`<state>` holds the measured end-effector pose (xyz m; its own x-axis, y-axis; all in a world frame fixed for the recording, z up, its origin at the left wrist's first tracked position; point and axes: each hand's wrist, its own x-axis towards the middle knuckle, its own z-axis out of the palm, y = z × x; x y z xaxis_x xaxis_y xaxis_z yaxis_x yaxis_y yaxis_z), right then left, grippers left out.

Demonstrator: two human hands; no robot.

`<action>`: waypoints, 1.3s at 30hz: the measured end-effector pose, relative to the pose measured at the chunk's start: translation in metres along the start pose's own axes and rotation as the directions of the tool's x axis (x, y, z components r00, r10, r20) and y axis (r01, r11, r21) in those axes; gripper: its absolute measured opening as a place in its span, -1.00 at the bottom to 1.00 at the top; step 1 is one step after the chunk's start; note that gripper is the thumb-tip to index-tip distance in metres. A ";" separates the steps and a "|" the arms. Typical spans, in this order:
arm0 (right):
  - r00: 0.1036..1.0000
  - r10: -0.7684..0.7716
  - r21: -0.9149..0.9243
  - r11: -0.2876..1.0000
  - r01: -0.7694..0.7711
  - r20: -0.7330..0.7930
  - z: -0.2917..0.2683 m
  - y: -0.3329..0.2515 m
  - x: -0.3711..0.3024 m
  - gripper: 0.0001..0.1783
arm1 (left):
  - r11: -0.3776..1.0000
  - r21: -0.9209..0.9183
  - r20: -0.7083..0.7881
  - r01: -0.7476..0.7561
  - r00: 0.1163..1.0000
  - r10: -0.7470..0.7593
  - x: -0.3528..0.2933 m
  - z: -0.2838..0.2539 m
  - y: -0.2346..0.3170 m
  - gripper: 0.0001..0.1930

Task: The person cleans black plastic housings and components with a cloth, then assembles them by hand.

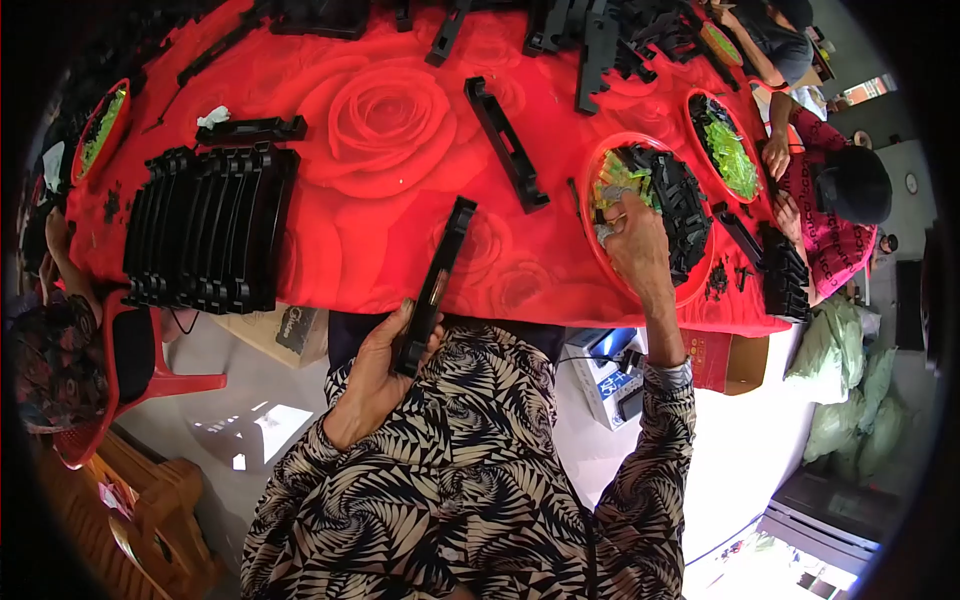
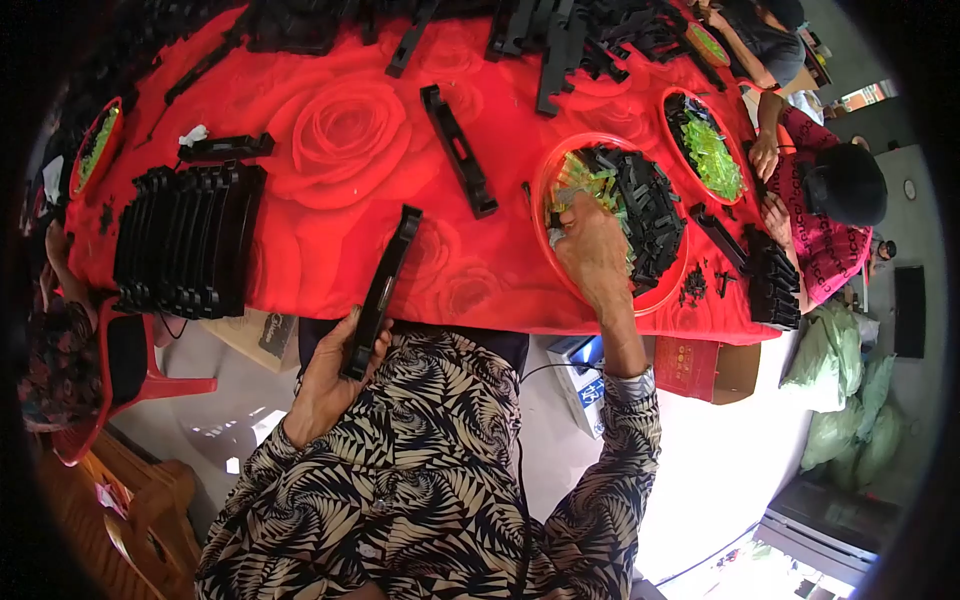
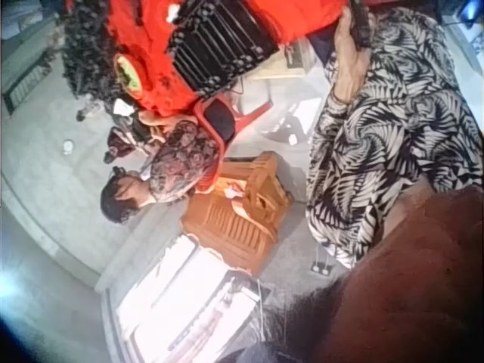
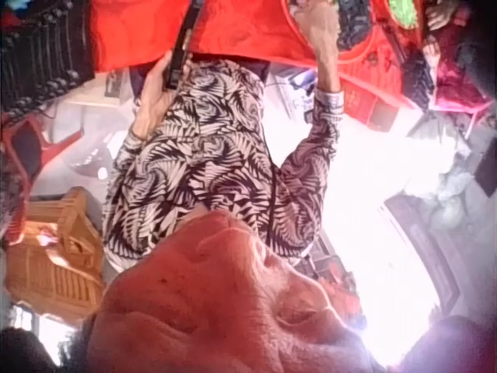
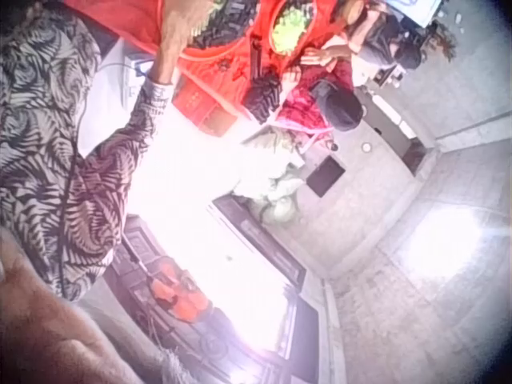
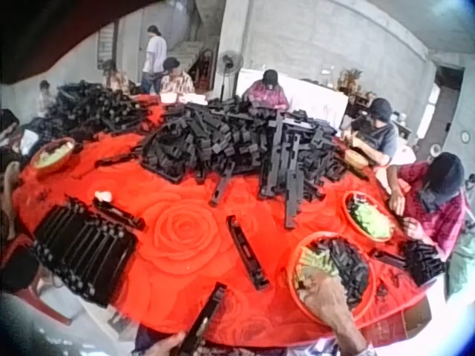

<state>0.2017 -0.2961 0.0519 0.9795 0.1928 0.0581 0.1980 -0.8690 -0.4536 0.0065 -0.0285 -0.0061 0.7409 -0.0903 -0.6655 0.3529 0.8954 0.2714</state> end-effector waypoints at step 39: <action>0.999 0.051 0.892 0.450 -0.039 0.018 0.014 -0.016 -0.036 -0.64 | 0.411 0.722 0.078 -0.557 0.656 0.751 -0.065 -0.036 0.004 -0.77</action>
<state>0.1624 -0.2829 0.0449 0.9876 0.1558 0.0190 0.0179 0.0081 -0.9998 -0.0609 -0.0035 0.0129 0.7955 0.5790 -0.1785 0.1452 0.1038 0.9839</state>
